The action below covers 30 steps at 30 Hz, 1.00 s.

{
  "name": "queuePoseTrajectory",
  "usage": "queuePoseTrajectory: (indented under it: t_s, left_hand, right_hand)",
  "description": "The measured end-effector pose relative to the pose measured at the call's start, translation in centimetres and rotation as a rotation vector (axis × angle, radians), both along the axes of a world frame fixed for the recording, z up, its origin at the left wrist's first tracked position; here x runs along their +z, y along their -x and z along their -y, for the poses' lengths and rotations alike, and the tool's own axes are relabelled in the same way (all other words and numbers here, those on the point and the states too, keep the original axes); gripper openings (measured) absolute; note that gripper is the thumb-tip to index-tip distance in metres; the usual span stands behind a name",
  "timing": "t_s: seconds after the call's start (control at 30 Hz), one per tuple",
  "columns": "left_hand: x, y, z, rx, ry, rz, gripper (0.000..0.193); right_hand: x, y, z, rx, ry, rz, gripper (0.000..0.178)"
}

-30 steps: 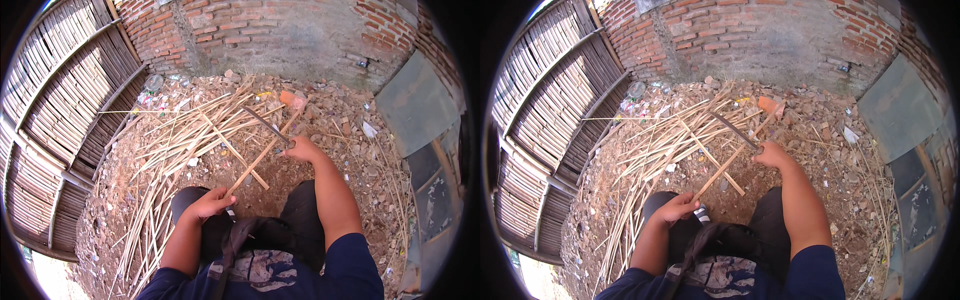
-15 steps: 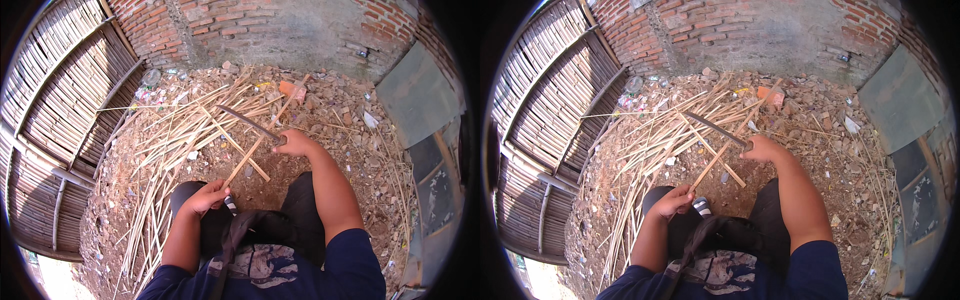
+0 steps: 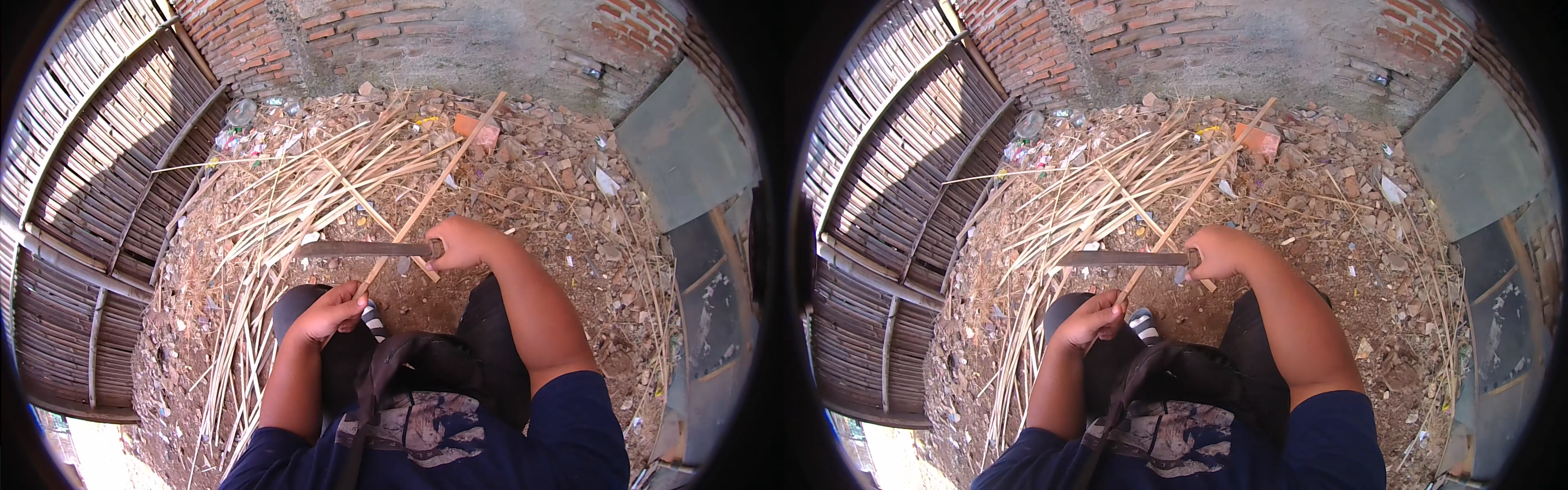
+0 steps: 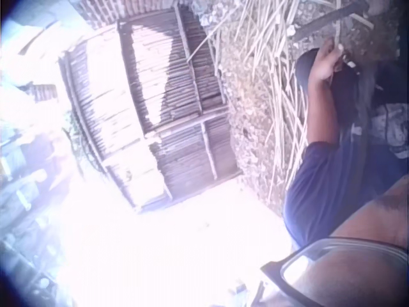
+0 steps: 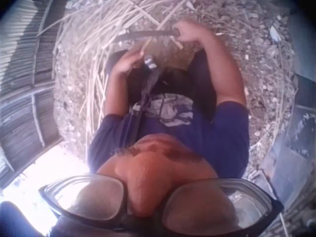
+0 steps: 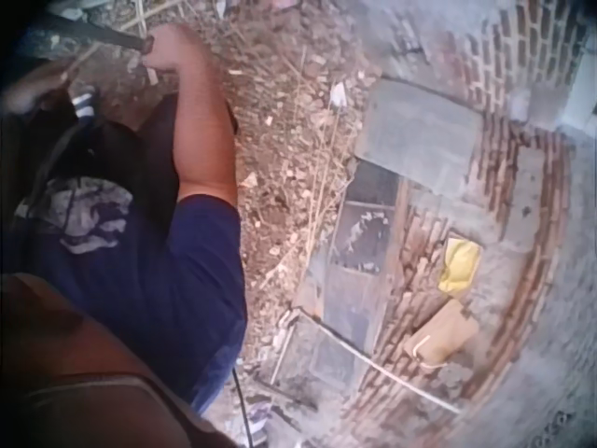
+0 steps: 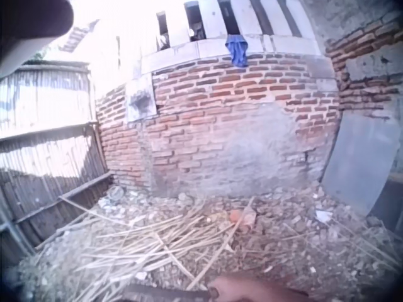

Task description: The person strips layers from bamboo strips using a knife.

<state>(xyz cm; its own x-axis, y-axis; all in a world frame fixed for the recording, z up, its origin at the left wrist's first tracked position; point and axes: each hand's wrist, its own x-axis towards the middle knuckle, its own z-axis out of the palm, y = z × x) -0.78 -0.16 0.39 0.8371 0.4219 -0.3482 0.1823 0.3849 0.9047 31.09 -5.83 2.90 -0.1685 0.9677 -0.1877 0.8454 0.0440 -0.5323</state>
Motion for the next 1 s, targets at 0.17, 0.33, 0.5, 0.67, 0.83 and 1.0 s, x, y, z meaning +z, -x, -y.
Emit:
queuePoseTrajectory:
  t_s: [0.17, 0.33, 0.5, 0.67, 0.83, 1.0]
  left_hand:
    - [0.0, -0.3, -0.4, 0.009, 0.022, 0.004, 0.032]
    - [-0.4, -0.6, -0.2, 0.012, 0.015, 0.005, 0.029]
    - [0.0, -0.8, 0.1, 0.029, -0.027, -0.072, 0.028]
    - [0.1, -0.2, -0.1, -0.002, -0.038, -0.074, 0.03]
    - [-0.5, -0.5, -0.3, -0.006, -0.051, -0.076, 0.033]
    - [-0.1, -0.7, 0.0, 0.001, -0.026, -0.095, 0.034]
  right_hand:
    - [-2.5, -6.0, -0.9, -0.442, -0.009, -0.173, 0.047]
    - [-2.0, -6.3, -0.1, -0.452, -0.016, -0.099, 0.047]
    - [-1.3, -1.2, 0.1, -0.084, 0.006, 0.051, 0.037]
    - [-0.6, 0.4, -0.4, 0.059, 0.061, -0.015, 0.04]
    - [-1.8, -5.0, -0.8, -0.394, 0.047, -0.198, 0.044]
    - [-1.9, -5.8, -0.1, -0.467, -0.023, -0.104, 0.048]
